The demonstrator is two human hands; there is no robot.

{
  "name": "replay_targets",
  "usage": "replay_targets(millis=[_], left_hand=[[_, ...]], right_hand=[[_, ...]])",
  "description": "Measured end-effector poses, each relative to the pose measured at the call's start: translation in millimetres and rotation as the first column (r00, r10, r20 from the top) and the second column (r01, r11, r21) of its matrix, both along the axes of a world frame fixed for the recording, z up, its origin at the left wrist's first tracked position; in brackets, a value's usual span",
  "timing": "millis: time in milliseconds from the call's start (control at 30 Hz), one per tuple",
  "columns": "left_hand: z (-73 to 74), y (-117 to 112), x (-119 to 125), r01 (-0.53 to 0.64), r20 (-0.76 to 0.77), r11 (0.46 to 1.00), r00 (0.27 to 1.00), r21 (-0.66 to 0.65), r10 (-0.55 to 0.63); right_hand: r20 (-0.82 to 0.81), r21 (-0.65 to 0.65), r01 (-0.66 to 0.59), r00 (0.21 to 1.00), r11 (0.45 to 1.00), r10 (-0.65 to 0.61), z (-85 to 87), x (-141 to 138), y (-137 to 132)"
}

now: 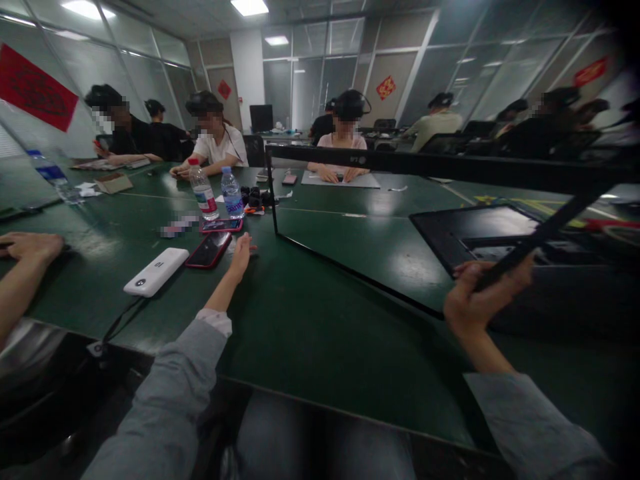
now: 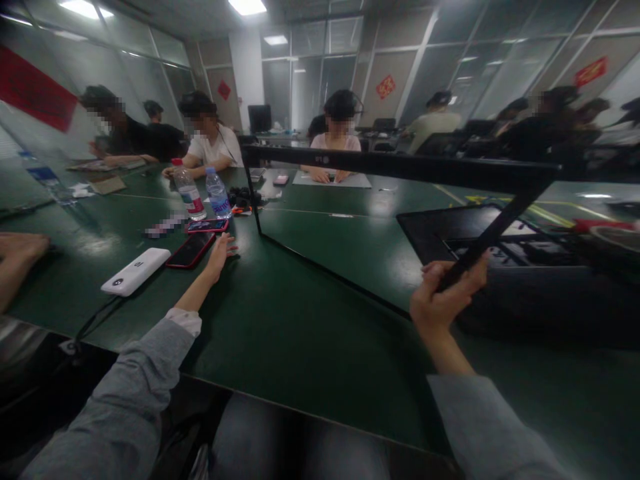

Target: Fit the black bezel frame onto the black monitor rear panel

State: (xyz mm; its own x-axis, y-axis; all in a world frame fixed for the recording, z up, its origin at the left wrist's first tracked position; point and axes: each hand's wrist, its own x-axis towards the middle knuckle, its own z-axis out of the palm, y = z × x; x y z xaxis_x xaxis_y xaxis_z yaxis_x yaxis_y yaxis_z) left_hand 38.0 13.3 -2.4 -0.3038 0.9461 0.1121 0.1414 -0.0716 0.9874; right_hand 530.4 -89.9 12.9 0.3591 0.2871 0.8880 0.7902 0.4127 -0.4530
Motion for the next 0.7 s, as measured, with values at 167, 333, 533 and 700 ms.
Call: replay_targets(millis=[167, 333, 533, 700], left_hand=[[-2.1, 1.3, 0.2, 0.007, 0.052, 1.000, 0.999, 0.015, -0.008], [-2.4, 2.9, 1.8, 0.073, 0.054, 0.997, 0.996, 0.020, -0.074], [-2.1, 4.2, 1.7, 0.111, 0.024, 0.994, 0.994, 0.010, -0.111], [-4.0, 3.7, 0.0, 0.216, -0.023, 0.976, 0.976, -0.005, -0.216]], right_hand=[[-0.070, -0.023, -0.122, 0.990, 0.992, 0.120, 0.1, -7.0, -2.5], [-0.126, -0.026, -0.184, 0.976, 0.983, 0.180, 4.2, -15.7, -5.6], [-0.029, 0.029, -0.194, 0.980, 0.981, 0.195, 9.6, -16.5, -5.8], [0.025, 0.042, -0.200, 0.980, 0.979, 0.199, 11.9, -18.1, -7.6]])
